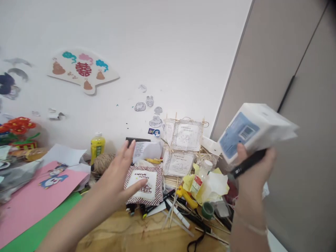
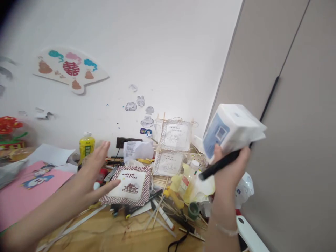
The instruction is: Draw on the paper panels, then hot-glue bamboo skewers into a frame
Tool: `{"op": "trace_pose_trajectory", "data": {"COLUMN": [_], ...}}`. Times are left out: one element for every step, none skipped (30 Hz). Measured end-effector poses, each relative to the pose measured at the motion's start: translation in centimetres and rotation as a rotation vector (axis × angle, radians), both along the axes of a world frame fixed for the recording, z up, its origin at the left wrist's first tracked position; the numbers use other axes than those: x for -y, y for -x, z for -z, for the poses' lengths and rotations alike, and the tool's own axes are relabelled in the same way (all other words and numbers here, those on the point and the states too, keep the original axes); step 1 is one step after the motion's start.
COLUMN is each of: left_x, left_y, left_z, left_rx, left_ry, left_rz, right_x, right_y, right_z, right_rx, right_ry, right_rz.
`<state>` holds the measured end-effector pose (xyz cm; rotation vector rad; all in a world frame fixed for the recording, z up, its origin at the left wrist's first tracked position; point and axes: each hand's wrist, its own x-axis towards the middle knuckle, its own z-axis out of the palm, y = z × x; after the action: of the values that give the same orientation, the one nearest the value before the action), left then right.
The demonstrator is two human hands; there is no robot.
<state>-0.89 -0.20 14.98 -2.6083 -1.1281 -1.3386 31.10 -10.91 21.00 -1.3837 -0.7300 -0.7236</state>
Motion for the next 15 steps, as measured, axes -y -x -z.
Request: {"op": "trace_pose_trajectory", "data": {"left_x": [-0.9,-1.8,-2.7,-3.5,-4.2,-4.9,-5.5,-6.1,-6.6,-7.0,-7.3,-7.5,-7.6,-7.6,-7.5], "left_y": [0.5,1.0,1.4,1.8,2.2,2.6,3.0,3.4,3.9,4.4,4.8,5.2,5.6,5.8,5.9], "left_z": [0.2,0.5,0.8,1.2,1.7,2.2,2.7,3.3,3.7,4.1,4.4,4.6,4.7,4.7,4.7], "left_rx": [0.001,-0.004,-0.001,-0.034,-0.034,-0.049,-0.062,-0.062,-0.074,-0.075,-0.078,-0.074,-0.058,-0.019,0.042], "left_ry": [0.002,-0.004,-0.016,-0.009,-0.021,-0.026,-0.018,-0.013,-0.004,-0.004,-0.005,-0.005,-0.006,-0.008,-0.010], "left_rz": [-0.041,-0.072,-0.110,-0.126,-0.139,-0.137,-0.148,-0.173,-0.184,-0.203,-0.215,-0.219,-0.216,-0.202,-0.188], "right_x": [-0.9,-2.2,-3.7,-5.5,-7.2,-8.9,-10.5,-11.8,-12.9,-13.8,-14.5,-15.0,-15.3,-15.5,-15.7], "right_y": [-2.2,-4.4,-6.4,-8.2,-9.9,-11.3,-12.5,-13.5,-14.3,-14.9,-15.3,-15.6,-15.8,-15.9,-15.9], "right_z": [-1.1,-2.2,-3.3,-4.2,-5.0,-5.6,-6.1,-6.3,-6.3,-6.1,-5.8,-5.3,-4.8,-4.3,-3.9], "right_rx": [-0.035,-0.056,-0.061,-0.033,0.015,0.097,0.194,0.224,0.228,0.206,0.179,0.147,0.127,0.118,0.116], "right_ry": [0.033,0.192,0.335,0.466,0.592,0.713,0.833,0.866,0.896,0.972,1.003,1.033,1.051,1.049,1.037], "right_rz": [0.081,0.211,0.289,0.314,0.353,0.391,0.406,0.388,0.360,0.310,0.274,0.244,0.208,0.173,0.138]}}
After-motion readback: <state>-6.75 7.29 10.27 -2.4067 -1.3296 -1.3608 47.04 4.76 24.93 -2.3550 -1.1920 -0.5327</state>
